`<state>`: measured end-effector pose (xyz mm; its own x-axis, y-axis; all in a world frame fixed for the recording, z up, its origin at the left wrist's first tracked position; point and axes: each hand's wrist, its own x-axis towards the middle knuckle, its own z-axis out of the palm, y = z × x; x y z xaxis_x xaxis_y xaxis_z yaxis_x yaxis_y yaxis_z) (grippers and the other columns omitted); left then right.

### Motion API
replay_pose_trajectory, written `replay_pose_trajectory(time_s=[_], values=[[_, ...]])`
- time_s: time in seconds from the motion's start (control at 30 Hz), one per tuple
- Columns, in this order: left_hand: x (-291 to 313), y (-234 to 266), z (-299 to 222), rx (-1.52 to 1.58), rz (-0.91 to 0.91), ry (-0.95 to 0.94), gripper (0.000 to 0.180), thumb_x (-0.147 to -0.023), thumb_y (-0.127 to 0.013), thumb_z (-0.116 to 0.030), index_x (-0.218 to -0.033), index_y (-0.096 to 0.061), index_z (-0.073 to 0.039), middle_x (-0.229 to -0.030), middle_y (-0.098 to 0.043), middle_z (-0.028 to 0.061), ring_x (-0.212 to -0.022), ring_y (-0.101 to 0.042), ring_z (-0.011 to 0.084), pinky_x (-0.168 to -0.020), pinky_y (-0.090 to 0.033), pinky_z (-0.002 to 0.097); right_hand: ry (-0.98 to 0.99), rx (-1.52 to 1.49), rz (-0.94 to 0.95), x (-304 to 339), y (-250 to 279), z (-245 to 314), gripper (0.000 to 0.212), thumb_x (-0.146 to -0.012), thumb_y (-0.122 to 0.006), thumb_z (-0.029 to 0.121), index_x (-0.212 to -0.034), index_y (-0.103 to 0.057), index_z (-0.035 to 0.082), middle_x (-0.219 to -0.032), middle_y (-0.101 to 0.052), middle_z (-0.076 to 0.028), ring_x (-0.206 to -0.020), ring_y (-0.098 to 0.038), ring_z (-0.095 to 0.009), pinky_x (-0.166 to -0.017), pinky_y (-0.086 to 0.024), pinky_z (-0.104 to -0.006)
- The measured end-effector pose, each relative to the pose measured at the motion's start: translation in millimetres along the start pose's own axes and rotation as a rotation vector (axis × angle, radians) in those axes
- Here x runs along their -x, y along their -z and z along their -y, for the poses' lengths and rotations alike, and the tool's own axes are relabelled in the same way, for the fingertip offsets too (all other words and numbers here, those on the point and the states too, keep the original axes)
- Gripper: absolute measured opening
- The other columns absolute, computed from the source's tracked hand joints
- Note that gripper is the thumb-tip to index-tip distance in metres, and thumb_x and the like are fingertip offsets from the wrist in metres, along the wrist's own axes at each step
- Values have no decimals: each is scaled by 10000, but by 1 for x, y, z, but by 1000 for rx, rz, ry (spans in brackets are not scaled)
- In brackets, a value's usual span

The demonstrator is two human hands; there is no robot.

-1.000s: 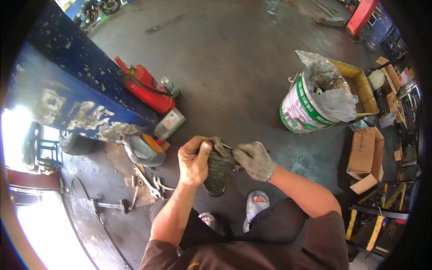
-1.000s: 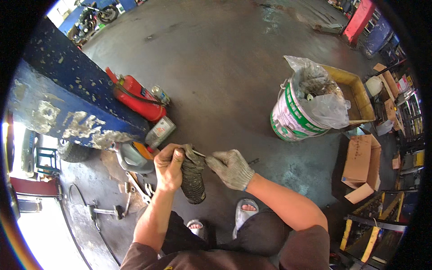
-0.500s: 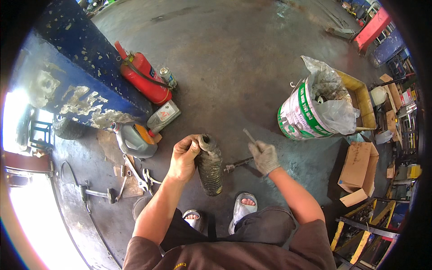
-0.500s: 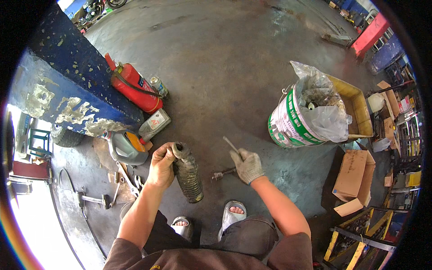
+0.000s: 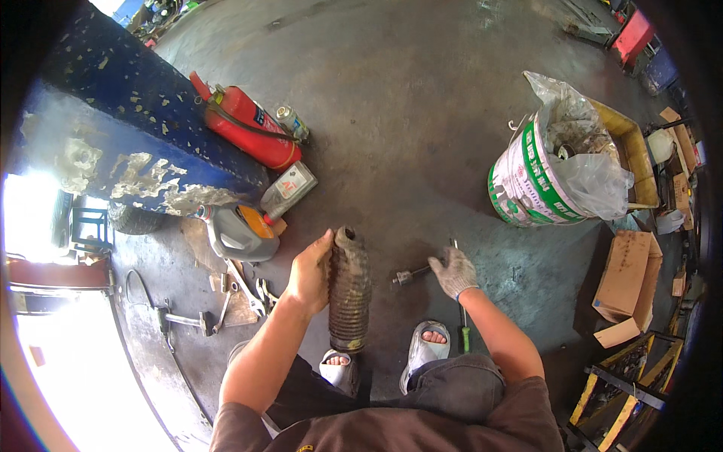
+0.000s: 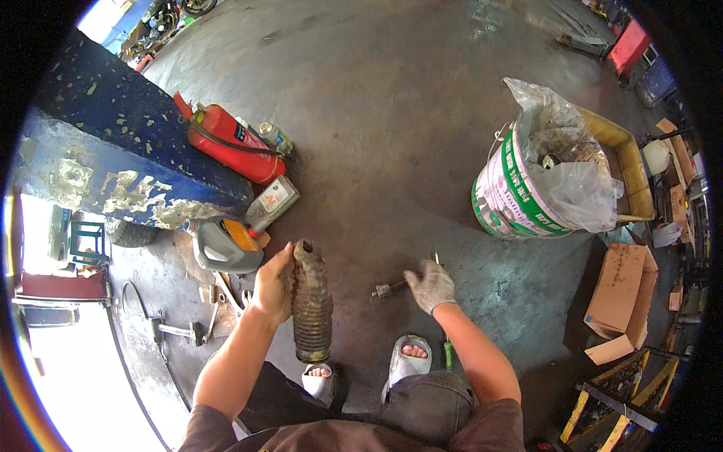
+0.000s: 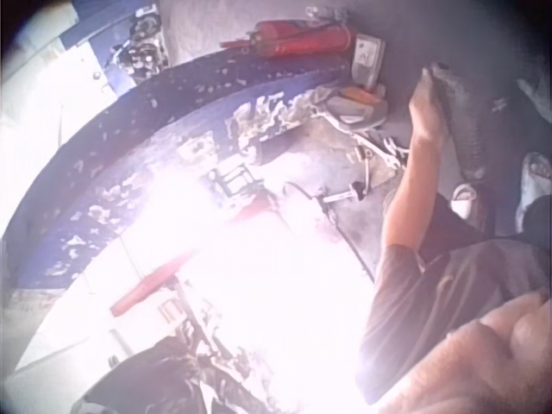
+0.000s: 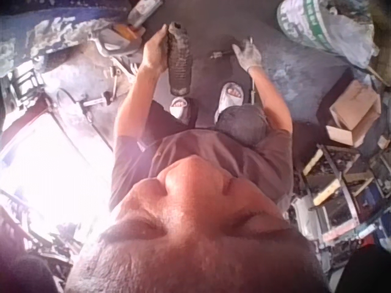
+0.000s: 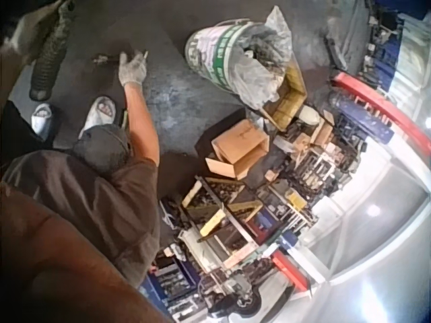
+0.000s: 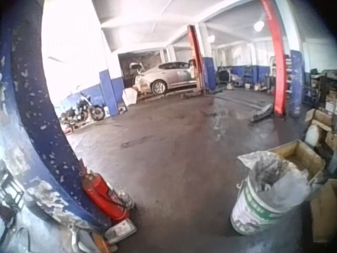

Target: The person picks up a cylindrical rubber boot and uses a metal tool to scrape and clean its interior and exterior surfaces. The person repeatedly rotates and manipulates the boot while working in a garage setting.

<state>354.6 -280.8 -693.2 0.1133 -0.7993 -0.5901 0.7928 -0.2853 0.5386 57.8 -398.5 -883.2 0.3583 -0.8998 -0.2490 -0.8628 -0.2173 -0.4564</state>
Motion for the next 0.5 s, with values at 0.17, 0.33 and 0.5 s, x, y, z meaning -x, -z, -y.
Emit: replay_pose_trajectory(time_s=[0.17,0.33,0.5], values=[[-26,-6,17,-38,-150,20,442,-1131,-448,-434,-1214,-647,-47,-1061,-711,108,-931,-690,253,-865,-579,436,129,-1131,638,25,24,89,573,-1051,-683,311,-1512,-493,29,-1418,-650,-166,-1288,-638,-262,-1085,-523,-368],[-68,10,73,-238,-176,-112,494,-1129,-458,-478,-1224,-644,-30,-1080,-693,108,-980,-676,236,-909,-564,414,28,-1443,840,40,-3,112,619,-1059,-677,308,-1539,-437,-1,-1492,-564,-159,-1351,-555,-237,-1095,-504,-379],[-65,27,117,-858,-148,-392,574,-969,-804,-288,-1378,-552,26,-1212,-680,135,-1134,-659,199,-993,-547,362,67,-569,487,43,-25,92,663,-981,-725,444,-1495,-512,84,-1397,-537,-205,-1269,-569,-366,-1074,-495,-490]])
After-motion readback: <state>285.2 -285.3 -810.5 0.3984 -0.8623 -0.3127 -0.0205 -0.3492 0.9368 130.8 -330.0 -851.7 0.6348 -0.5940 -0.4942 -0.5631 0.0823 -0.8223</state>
